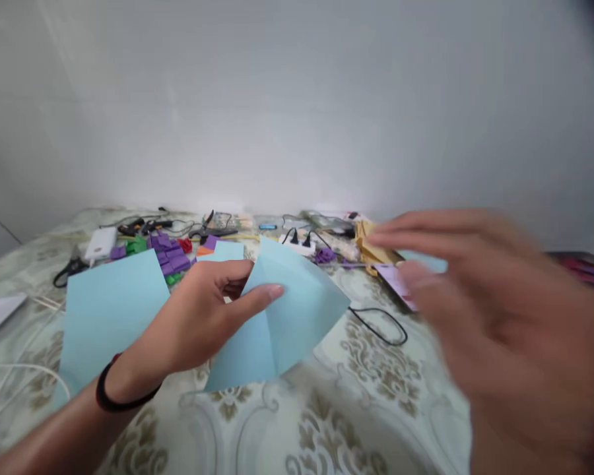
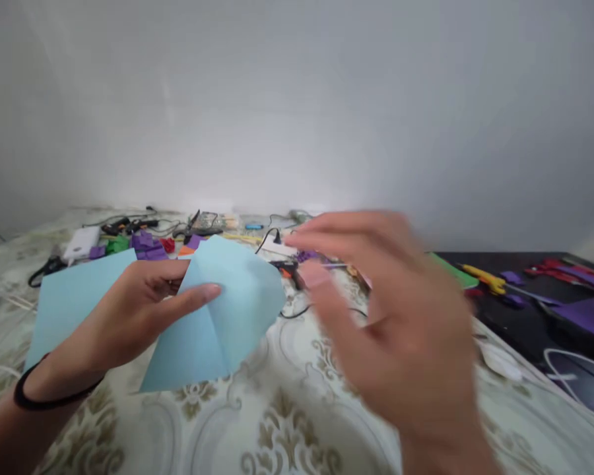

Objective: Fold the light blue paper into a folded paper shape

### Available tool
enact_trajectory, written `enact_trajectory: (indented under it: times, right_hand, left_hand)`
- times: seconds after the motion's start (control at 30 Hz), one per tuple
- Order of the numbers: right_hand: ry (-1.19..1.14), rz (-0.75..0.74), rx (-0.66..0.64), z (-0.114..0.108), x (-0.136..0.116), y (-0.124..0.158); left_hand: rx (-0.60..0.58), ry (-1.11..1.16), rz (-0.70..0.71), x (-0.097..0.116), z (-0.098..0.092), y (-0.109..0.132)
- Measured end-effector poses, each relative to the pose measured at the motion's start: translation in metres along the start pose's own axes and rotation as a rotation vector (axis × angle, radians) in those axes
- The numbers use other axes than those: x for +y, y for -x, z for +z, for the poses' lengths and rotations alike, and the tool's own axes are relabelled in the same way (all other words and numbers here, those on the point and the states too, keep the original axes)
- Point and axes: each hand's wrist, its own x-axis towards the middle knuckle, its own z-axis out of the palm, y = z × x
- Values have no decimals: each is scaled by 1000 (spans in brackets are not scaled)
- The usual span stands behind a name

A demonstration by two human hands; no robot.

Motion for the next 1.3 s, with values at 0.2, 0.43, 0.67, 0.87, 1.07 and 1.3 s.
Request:
enact_trajectory:
  times: [0.2, 0.43, 0.67, 0.87, 1.07, 1.3]
  right_hand:
    - [-221, 54, -138, 35, -32, -15]
    - [-383, 193, -226, 43, -19, -20]
    - [-490, 275, -248, 49, -13, -19]
    - [-503, 241, -280, 50, -14, -18]
    - [-544, 254, -316, 52, -13, -17]
    - [-510, 250, -307, 55, -12, -15]
  left_hand:
    - [44, -149, 125, 22, -6, -5]
    - [-64, 116, 95, 15, -15, -6]
    - [-13, 241, 58, 8, -11, -13]
    - [66, 296, -8, 3, -8, -15]
    - [119, 238, 32, 3, -8, -15]
    - [105, 33, 77, 4, -3, -11]
